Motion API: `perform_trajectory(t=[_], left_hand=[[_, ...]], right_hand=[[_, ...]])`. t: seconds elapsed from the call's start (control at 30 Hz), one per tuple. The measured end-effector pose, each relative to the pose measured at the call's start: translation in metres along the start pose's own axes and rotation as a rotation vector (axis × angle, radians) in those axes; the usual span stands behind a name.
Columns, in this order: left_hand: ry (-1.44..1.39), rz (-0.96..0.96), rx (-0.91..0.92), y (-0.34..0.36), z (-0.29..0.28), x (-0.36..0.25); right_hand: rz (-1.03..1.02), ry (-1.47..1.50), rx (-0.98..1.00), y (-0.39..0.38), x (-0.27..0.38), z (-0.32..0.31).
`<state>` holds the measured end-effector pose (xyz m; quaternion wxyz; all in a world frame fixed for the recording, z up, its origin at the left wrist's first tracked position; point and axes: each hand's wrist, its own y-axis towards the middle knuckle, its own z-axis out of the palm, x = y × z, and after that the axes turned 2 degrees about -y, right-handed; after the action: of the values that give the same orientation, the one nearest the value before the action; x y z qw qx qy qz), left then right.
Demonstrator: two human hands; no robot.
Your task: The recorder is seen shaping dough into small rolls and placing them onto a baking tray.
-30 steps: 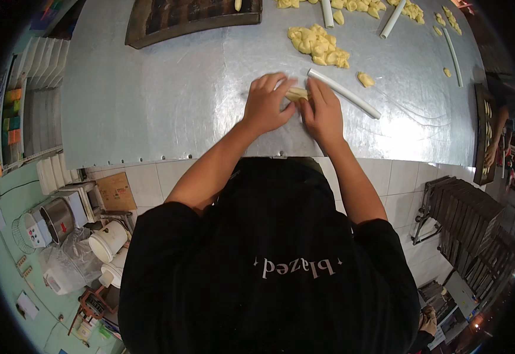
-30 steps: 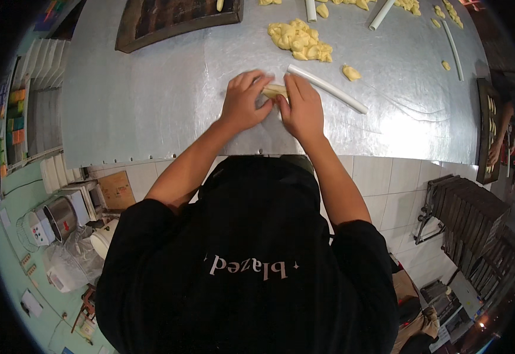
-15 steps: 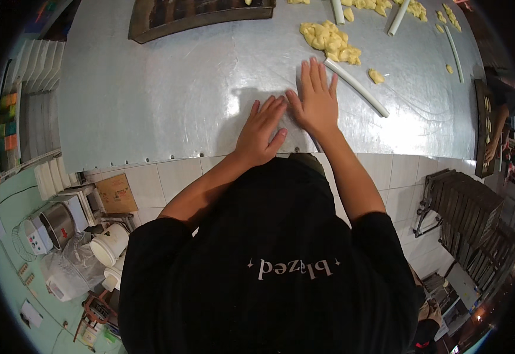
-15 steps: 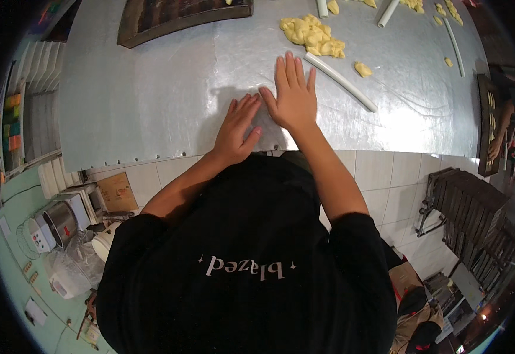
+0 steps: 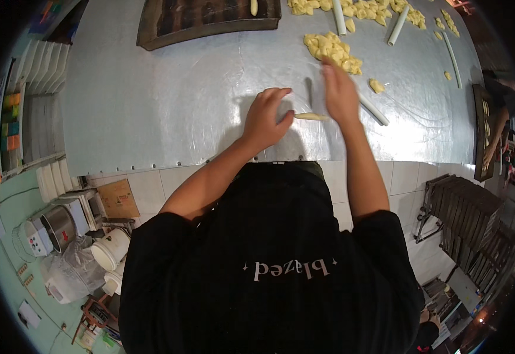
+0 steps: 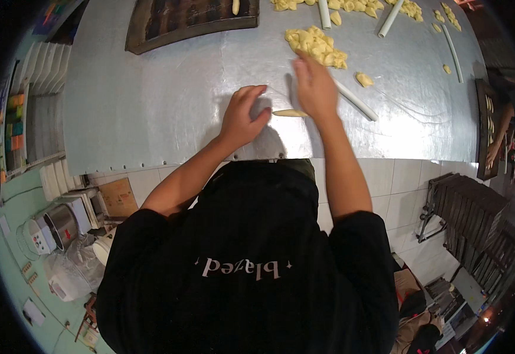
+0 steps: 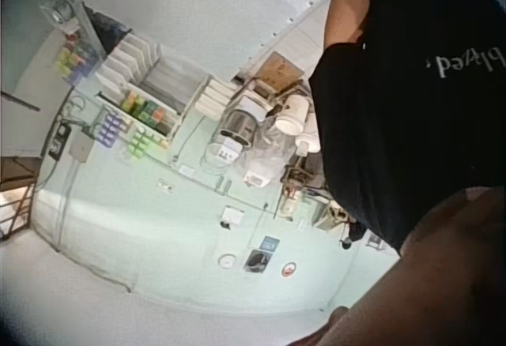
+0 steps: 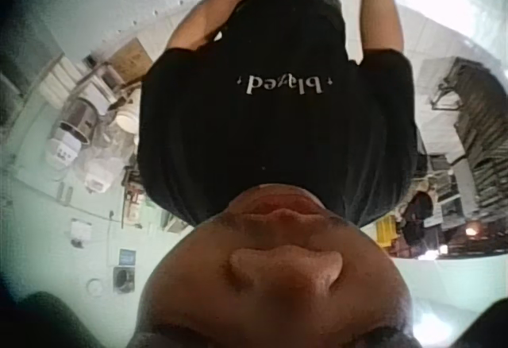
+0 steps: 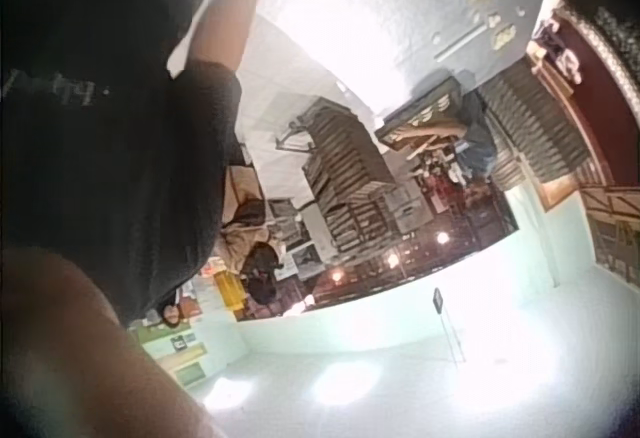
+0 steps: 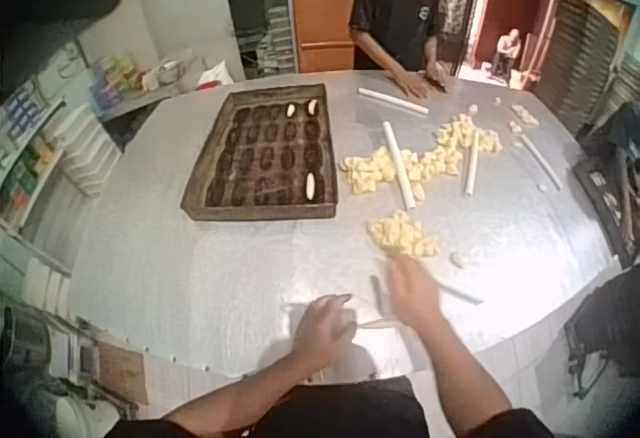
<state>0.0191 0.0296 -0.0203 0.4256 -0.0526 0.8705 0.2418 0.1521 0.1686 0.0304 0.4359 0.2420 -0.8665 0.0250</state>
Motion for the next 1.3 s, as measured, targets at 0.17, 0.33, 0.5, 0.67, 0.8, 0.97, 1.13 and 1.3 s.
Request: perform_trajectory(t=[0.17, 0.33, 0.5, 0.67, 0.8, 0.97, 1.13, 1.3], left_hand=[[0.21, 0.19, 0.489, 0.019, 0.009, -0.004], [-0.086, -0.261, 0.342, 0.048, -0.001, -0.019], [-0.344, -0.072, -0.549, 0.175, -0.086, -0.038], [0.503, -0.181, -0.603, 0.213, -0.109, 0.066], [0.578, -0.709, -0.173, 0.222, -0.094, 0.109], [0.467, -0.685, -0.126, 0.251, -0.104, 0.151], [0.61, -0.616, -0.032, 0.248, -0.075, 0.156], [0.638, -0.638, 0.039, 0.235, -0.093, 0.17]], right_hand=[[-0.138, -0.352, -0.244, -0.036, -0.081, -0.065], [-0.124, -0.572, -0.227, -0.069, -0.116, -0.064], [-0.037, -0.607, -0.163, -0.071, -0.108, -0.066], [-0.037, -0.564, -0.141, -0.068, -0.103, -0.062], [-0.034, -0.583, -0.141, -0.067, -0.111, -0.062], [-0.039, -0.574, -0.117, -0.07, -0.105, -0.066], [-0.025, -0.597, -0.135, -0.072, -0.104, -0.071], [-0.109, -0.487, -0.062, -0.071, -0.108, -0.079]])
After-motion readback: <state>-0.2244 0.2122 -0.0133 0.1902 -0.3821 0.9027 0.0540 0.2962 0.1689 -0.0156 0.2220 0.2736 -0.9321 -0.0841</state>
